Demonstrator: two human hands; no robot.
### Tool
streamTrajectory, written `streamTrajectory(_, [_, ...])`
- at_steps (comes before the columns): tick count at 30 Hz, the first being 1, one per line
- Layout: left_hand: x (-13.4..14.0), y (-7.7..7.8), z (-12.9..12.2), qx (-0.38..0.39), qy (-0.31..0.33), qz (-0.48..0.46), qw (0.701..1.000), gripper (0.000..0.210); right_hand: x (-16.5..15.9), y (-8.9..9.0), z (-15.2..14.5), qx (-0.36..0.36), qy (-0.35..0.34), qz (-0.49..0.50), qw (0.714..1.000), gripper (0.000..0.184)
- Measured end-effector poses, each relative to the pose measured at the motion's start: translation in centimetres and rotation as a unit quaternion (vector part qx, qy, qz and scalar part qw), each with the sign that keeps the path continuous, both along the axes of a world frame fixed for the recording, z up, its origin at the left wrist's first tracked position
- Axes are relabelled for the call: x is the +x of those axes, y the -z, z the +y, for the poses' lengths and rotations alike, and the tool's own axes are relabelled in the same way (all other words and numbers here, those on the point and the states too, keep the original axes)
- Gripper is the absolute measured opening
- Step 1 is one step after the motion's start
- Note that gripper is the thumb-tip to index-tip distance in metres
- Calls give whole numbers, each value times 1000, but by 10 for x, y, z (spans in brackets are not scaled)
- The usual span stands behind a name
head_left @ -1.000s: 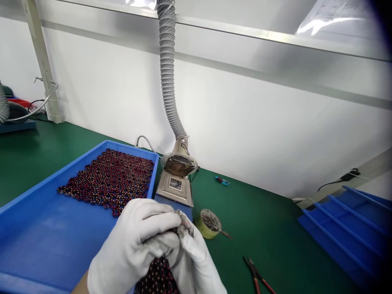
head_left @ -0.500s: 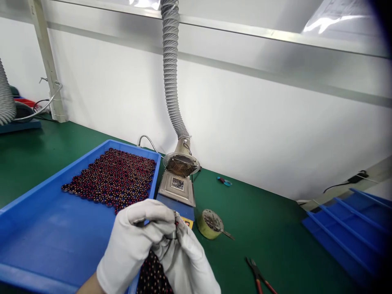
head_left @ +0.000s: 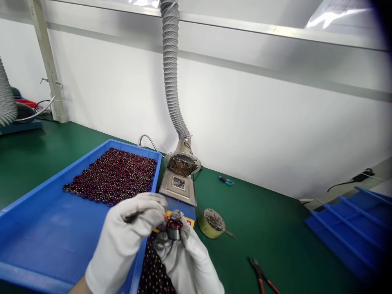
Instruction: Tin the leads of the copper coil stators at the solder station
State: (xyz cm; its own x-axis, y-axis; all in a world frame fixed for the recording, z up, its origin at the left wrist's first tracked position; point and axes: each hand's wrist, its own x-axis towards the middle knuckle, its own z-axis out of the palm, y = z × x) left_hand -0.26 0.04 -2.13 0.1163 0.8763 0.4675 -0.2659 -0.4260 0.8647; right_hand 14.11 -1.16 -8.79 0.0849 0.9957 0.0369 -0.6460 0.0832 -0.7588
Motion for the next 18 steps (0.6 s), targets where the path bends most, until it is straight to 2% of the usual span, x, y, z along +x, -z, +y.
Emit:
streamTrajectory(2, [-2, -2, 1, -9, -7, 37, 999, 19, 2, 3, 5, -6, -8, 3, 1000, 19])
streamTrajectory(5, [2, -8, 0, 31, 40, 132, 990, 26, -5, -5, -6, -6, -1, 23, 1000, 20])
streamTrajectory(8, [8, -8, -2, 63, 44, 90, 993, 19, -15, -20, -24, -9, 15, 41, 999, 23])
streamTrajectory(12, [2, -5, -3, 13, -6, 20, 1000, 16, -19, -34, -34, -31, 2, 76, 997, 17])
streamTrajectory(14, [-3, -6, -3, 4, -32, 18, 999, 13, -19, -37, -34, -42, -20, 108, 993, 14])
streamTrajectory(15, [-4, -7, -4, 14, -40, 45, 998, 14, -18, -39, -33, -43, -31, 126, 991, 13])
streamTrajectory(18, [-1, -9, -6, 94, -17, 195, 976, 44, -16, -41, -31, -37, -62, 171, 983, 17])
